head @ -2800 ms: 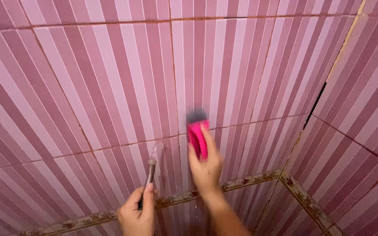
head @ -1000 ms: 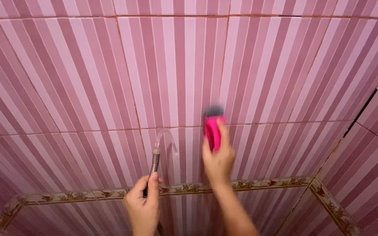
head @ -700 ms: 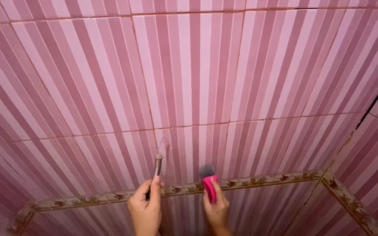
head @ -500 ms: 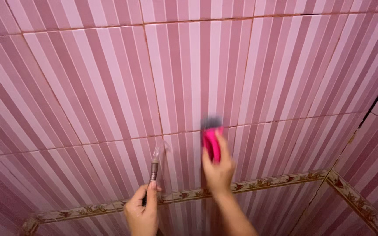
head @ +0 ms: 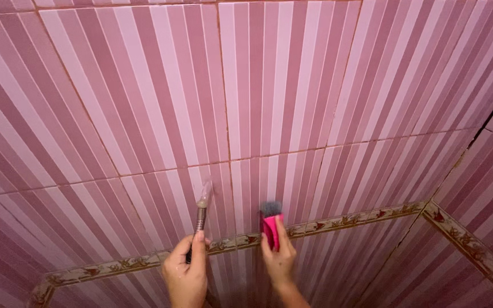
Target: The person scrubs the pink and white striped bathroom tiles using a handheld shower head to spray water and a pink scrub brush to clean the grout lines and tile surfaces. The person moves systematically across the wall, rinsing and scrubbing different sections.
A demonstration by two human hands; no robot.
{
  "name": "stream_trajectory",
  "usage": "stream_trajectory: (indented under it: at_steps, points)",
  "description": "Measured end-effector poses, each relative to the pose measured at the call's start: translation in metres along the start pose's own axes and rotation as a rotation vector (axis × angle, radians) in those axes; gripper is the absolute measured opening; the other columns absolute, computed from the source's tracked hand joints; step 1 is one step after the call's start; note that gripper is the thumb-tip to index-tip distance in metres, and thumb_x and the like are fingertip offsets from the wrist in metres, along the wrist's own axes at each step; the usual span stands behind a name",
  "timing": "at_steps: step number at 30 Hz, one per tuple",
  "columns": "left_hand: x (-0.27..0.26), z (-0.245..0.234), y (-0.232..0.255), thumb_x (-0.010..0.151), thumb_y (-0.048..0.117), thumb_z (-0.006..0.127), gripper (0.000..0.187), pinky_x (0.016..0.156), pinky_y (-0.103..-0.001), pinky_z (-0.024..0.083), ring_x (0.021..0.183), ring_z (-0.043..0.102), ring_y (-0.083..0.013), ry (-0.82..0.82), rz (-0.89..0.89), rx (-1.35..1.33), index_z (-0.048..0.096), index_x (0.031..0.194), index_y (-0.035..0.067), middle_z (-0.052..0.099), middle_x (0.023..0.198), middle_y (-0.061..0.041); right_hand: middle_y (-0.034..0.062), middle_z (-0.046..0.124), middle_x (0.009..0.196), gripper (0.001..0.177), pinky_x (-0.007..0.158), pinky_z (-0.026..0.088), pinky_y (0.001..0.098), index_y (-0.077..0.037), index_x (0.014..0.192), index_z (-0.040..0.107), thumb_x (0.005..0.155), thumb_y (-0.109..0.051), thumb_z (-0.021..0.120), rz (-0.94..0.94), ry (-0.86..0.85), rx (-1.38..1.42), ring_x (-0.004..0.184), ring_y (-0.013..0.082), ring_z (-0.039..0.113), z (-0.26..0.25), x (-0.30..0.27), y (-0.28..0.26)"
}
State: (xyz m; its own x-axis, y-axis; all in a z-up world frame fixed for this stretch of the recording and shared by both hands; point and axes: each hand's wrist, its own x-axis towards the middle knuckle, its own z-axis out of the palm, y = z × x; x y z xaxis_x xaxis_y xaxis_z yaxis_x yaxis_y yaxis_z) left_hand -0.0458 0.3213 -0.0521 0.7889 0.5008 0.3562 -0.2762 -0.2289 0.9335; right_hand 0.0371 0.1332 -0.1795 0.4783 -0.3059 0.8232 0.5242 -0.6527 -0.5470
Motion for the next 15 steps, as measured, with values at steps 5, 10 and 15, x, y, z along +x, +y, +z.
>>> stream_trajectory:
  at_steps: [5,10,15]
  points:
    - [0.004,-0.01,0.007,0.095,0.025,0.07,0.025,0.052,-0.026,0.041,0.057,0.052,-0.0052,0.008,0.031,0.033,0.078,0.084,0.004,0.06,0.057,0.001,0.0142,0.079,0.091,0.064,0.065,0.061,0.0351,-0.012,0.156,0.041,0.098,-0.023,0.066,0.346,-0.042,0.091,0.074,0.0245,0.079,-0.006,0.115,-0.07]
    - [0.007,-0.017,0.017,0.096,0.023,0.068,0.025,0.05,-0.027,0.035,0.054,0.048,-0.0057,-0.038,-0.041,-0.033,0.078,0.084,0.003,0.056,0.057,0.002,0.0254,0.072,0.125,0.076,0.078,0.064,0.0401,-0.01,0.159,0.039,0.093,-0.018,0.076,-0.122,0.124,-0.018,0.09,0.0297,0.077,-0.024,0.208,-0.148]
    - [0.009,-0.019,0.012,0.096,0.021,0.068,0.024,0.049,-0.025,0.034,0.055,0.044,-0.0036,-0.049,0.008,-0.062,0.076,0.085,0.002,0.052,0.058,0.003,0.0216,0.076,0.111,0.08,0.076,0.064,0.041,-0.013,0.16,0.035,0.092,-0.018,0.077,0.099,-0.029,-0.053,0.089,0.0303,0.077,-0.005,0.132,-0.096]
